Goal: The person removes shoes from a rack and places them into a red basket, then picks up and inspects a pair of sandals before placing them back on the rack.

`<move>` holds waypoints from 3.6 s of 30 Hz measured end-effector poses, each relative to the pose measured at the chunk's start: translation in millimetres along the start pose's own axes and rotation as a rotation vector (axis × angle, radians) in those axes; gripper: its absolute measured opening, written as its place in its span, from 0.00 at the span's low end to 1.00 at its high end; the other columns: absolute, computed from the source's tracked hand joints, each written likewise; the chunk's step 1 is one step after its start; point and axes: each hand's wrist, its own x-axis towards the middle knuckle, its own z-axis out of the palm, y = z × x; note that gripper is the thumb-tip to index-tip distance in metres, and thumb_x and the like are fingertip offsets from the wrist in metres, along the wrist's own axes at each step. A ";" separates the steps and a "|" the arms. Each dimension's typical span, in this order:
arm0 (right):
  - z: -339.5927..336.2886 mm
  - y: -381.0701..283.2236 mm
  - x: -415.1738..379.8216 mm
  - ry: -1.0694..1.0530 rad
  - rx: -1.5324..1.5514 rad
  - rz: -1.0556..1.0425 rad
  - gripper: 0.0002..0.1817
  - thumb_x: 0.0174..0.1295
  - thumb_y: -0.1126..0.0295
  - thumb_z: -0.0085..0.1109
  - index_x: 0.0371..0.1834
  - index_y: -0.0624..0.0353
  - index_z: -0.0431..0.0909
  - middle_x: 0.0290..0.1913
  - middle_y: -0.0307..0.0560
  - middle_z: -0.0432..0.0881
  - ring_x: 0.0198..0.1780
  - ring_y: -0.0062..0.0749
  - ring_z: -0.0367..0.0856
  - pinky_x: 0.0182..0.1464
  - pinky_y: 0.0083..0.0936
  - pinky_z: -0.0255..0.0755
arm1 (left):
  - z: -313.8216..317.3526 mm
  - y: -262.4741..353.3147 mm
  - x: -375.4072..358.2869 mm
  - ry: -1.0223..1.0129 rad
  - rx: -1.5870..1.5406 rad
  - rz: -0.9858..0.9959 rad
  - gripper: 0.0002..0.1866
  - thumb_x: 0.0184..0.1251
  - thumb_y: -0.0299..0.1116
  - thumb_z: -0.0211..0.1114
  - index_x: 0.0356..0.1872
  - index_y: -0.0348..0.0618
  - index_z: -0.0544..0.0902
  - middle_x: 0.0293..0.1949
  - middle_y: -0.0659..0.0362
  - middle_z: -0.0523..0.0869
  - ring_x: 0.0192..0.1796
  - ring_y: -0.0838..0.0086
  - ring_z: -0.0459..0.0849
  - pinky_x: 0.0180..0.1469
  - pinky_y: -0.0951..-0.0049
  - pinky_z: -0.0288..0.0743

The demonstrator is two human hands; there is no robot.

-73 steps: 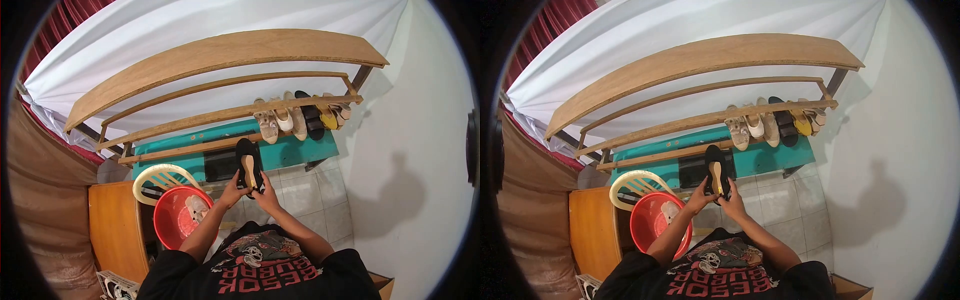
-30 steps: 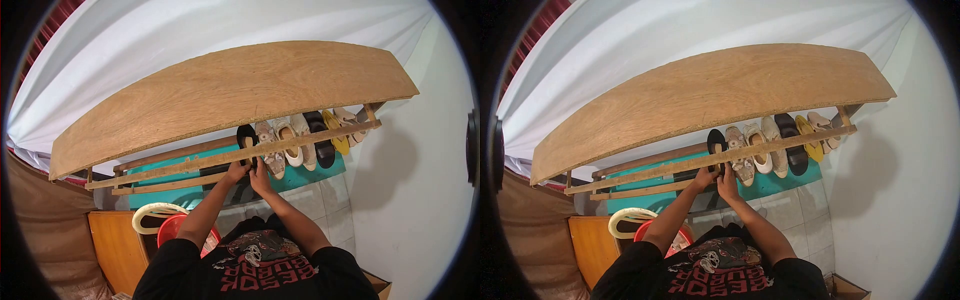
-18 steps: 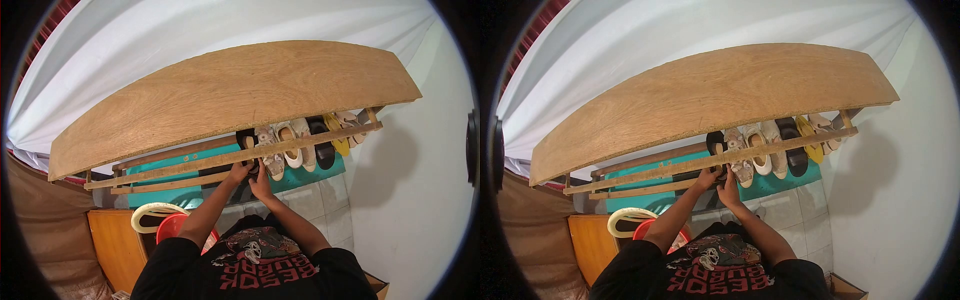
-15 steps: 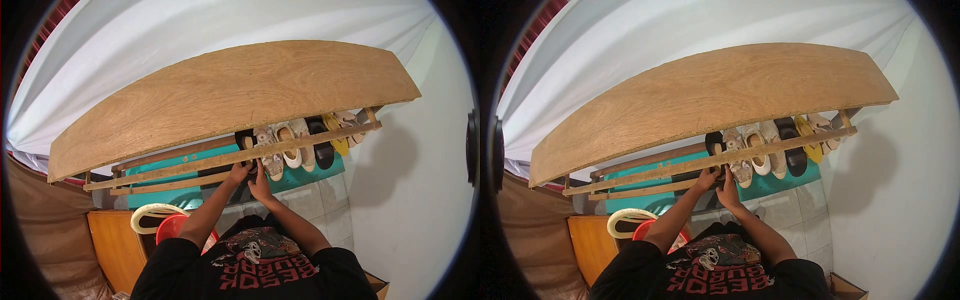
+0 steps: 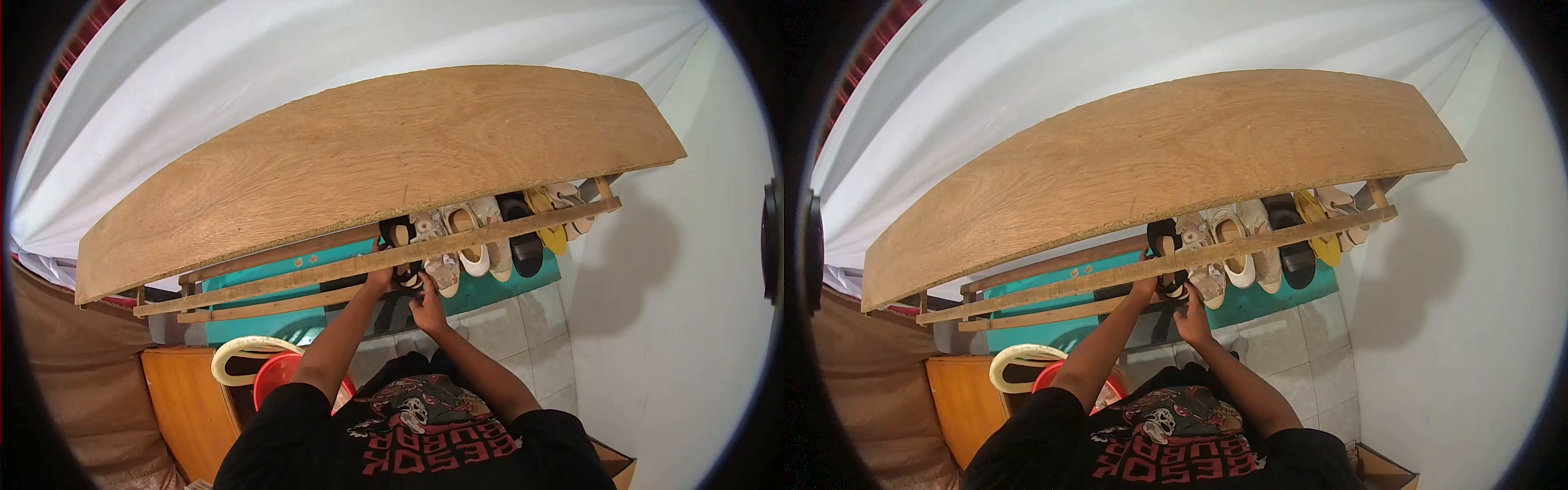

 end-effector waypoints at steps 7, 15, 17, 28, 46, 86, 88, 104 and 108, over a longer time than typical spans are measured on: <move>1.1 27.9 2.6 0.015 -0.086 -0.187 0.36 0.57 0.79 0.59 0.71 0.59 0.58 0.67 0.60 0.67 0.53 0.53 0.77 0.59 0.40 0.71 | 19.6 33.5 -20.5 -0.030 -0.079 -0.072 0.33 0.81 0.48 0.45 0.79 0.51 0.45 0.64 0.45 0.72 0.59 0.59 0.78 0.57 0.62 0.75; 1.8 20.5 -12.8 0.093 0.043 -0.224 0.36 0.58 0.81 0.57 0.72 0.59 0.58 0.63 0.56 0.71 0.50 0.42 0.79 0.50 0.34 0.75 | 25.7 -24.8 16.3 -0.079 -0.112 -0.111 0.33 0.80 0.52 0.42 0.77 0.51 0.45 0.61 0.45 0.75 0.56 0.58 0.79 0.55 0.59 0.76; -1.4 23.1 -13.0 0.078 0.010 -0.190 0.35 0.58 0.82 0.56 0.72 0.59 0.59 0.64 0.56 0.70 0.50 0.41 0.79 0.48 0.33 0.76 | 26.2 -37.7 24.7 -0.157 -0.214 -0.153 0.32 0.80 0.56 0.41 0.75 0.47 0.56 0.60 0.47 0.76 0.56 0.59 0.80 0.55 0.61 0.78; -12.4 18.3 -11.0 0.031 -0.033 -0.187 0.29 0.58 0.79 0.54 0.67 0.59 0.66 0.65 0.58 0.71 0.53 0.49 0.79 0.52 0.35 0.75 | 25.2 -22.9 15.2 0.052 -0.056 -0.132 0.38 0.79 0.55 0.44 0.79 0.62 0.34 0.64 0.46 0.72 0.63 0.58 0.74 0.61 0.55 0.73; -16.7 21.9 -25.4 0.005 0.107 -0.056 0.29 0.56 0.79 0.55 0.65 0.59 0.68 0.61 0.56 0.75 0.50 0.46 0.79 0.56 0.36 0.71 | 16.0 -16.9 14.0 -0.192 -0.372 -0.254 0.47 0.71 0.67 0.48 0.76 0.76 0.24 0.77 0.45 0.47 0.76 0.48 0.57 0.62 0.33 0.65; -89.0 243.8 -36.2 -0.976 -0.384 0.009 0.12 0.60 0.73 0.61 0.47 0.59 0.80 0.36 0.45 0.83 0.35 0.28 0.82 0.40 0.28 0.78 | 47.8 -187.6 -313.2 0.825 -0.781 -0.489 0.19 0.75 0.38 0.53 0.63 0.51 0.73 0.49 0.60 0.84 0.39 0.72 0.83 0.43 0.67 0.75; -90.0 243.8 -37.9 -1.067 -0.472 0.089 0.13 0.58 0.71 0.61 0.46 0.60 0.80 0.40 0.48 0.84 0.42 0.34 0.83 0.47 0.30 0.77 | 65.5 -216.2 -353.5 0.893 -0.801 -0.563 0.19 0.74 0.38 0.53 0.63 0.50 0.73 0.49 0.60 0.84 0.38 0.72 0.83 0.43 0.66 0.75; -17.1 309.8 -110.2 -1.301 -0.855 -0.040 0.07 0.56 0.69 0.58 0.31 0.61 0.80 0.19 0.45 0.78 0.18 0.32 0.76 0.22 0.32 0.70 | 151.6 -355.0 -617.5 0.910 -0.717 -0.697 0.25 0.63 0.34 0.61 0.60 0.34 0.75 0.41 0.51 0.85 0.37 0.65 0.82 0.40 0.65 0.79; 28.5 268.1 -182.0 -1.248 -0.740 -0.080 0.09 0.57 0.70 0.58 0.39 0.61 0.80 0.25 0.46 0.79 0.22 0.32 0.78 0.24 0.32 0.71 | 141.1 -400.3 -682.6 0.864 -0.683 -0.715 0.23 0.63 0.34 0.61 0.58 0.35 0.76 0.39 0.51 0.85 0.34 0.66 0.82 0.36 0.66 0.79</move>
